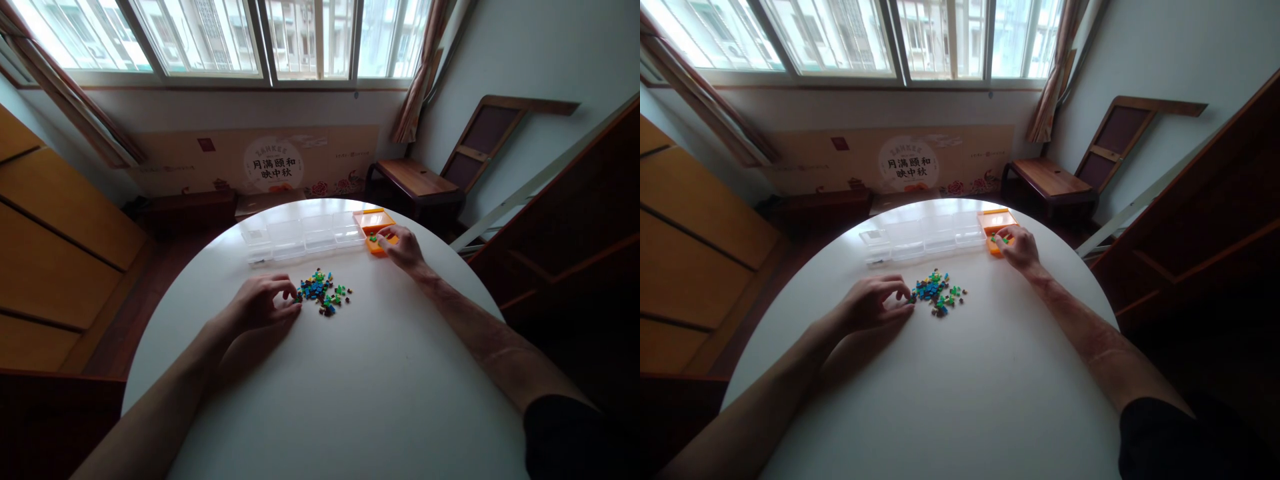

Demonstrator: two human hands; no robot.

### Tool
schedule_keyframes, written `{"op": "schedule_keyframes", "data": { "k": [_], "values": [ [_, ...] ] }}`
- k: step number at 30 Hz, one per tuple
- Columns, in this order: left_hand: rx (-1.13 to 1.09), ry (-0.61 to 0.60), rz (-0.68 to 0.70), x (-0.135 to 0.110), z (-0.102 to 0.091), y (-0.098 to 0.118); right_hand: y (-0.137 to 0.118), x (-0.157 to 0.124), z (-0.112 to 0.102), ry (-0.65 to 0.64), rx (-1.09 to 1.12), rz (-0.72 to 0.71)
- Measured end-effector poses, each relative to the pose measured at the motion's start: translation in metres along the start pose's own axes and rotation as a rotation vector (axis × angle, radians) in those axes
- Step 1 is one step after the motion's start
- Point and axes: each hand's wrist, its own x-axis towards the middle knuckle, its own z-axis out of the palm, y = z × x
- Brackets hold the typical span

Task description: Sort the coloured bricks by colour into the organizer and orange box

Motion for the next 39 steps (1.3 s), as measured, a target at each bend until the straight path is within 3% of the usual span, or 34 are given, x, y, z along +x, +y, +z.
{"op": "schedule_keyframes", "data": {
  "k": [14, 18, 23, 26, 29, 39],
  "values": [
    [-0.066, 0.047, -0.046, 0.000, 0.007, 0.001, -0.006, -0.003, 0.001, -0.040, 0.059, -0.014],
    [-0.218, 0.106, -0.069, 0.004, 0.007, 0.005, -0.029, -0.009, -0.003, -0.072, 0.053, -0.179],
    [-0.457, 0.226, -0.121, 0.016, 0.009, 0.022, -0.074, -0.031, 0.002, -0.243, 0.150, -0.508],
    [-0.544, 0.199, -0.175, 0.024, 0.015, 0.033, -0.095, -0.045, 0.009, -0.320, 0.215, -0.658],
    [-0.612, 0.138, -0.206, 0.027, 0.021, 0.036, -0.103, -0.054, 0.017, -0.344, 0.255, -0.735],
    [-0.668, 0.113, -0.215, 0.028, 0.032, 0.033, -0.105, -0.060, 0.029, -0.323, 0.214, -0.823]
  ]
}}
